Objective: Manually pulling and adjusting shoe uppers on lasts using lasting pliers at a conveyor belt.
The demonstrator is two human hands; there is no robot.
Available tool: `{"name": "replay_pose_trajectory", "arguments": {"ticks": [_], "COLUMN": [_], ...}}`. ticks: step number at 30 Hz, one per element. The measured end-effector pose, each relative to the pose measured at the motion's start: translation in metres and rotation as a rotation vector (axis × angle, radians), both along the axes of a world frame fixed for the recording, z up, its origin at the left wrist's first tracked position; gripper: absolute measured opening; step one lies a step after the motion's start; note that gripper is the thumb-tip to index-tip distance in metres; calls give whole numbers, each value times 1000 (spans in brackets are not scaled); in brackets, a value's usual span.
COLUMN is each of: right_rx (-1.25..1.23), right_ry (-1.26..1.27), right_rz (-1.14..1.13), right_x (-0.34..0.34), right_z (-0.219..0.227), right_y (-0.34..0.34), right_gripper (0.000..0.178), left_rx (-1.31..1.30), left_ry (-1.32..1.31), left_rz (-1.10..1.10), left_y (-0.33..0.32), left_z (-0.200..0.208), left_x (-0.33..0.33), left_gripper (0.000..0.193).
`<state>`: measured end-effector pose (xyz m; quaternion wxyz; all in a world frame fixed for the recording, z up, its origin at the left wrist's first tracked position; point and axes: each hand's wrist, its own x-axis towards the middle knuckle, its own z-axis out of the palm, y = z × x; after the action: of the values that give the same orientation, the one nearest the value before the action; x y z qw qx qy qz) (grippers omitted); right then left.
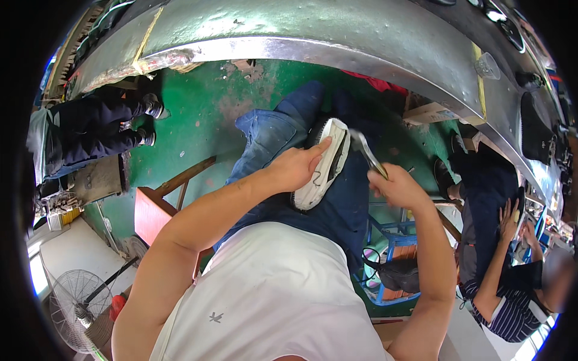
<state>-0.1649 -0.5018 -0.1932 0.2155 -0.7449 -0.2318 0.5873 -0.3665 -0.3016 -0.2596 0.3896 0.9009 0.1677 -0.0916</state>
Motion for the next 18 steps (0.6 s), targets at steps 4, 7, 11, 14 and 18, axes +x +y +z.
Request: {"name": "replay_pose_trajectory", "arguments": {"ticks": [4, 7, 11, 14, 18], "right_rx": [252, 183, 382, 280, 315], "right_ry": [-364, -395, -348, -546, -380], "right_rz": [20, 114, 62, 302, 162], "right_x": [-28, -26, -36, -41, -42], "right_z": [-32, -25, -18, -38, -28], "right_y": [30, 48, 46, 36, 28], "right_gripper": [48, 50, 49, 47, 44], "left_rx": [-42, -64, -108, -134, -607], "left_ry": [44, 117, 257, 167, 392], "left_rz": [-91, -14, 280, 210, 293], "left_y": [1, -7, -5, 7, 20], "left_z": [9, 16, 14, -14, 28], "left_x": [8, 2, 1, 2, 17], "left_gripper": [55, 60, 75, 84, 91]}}
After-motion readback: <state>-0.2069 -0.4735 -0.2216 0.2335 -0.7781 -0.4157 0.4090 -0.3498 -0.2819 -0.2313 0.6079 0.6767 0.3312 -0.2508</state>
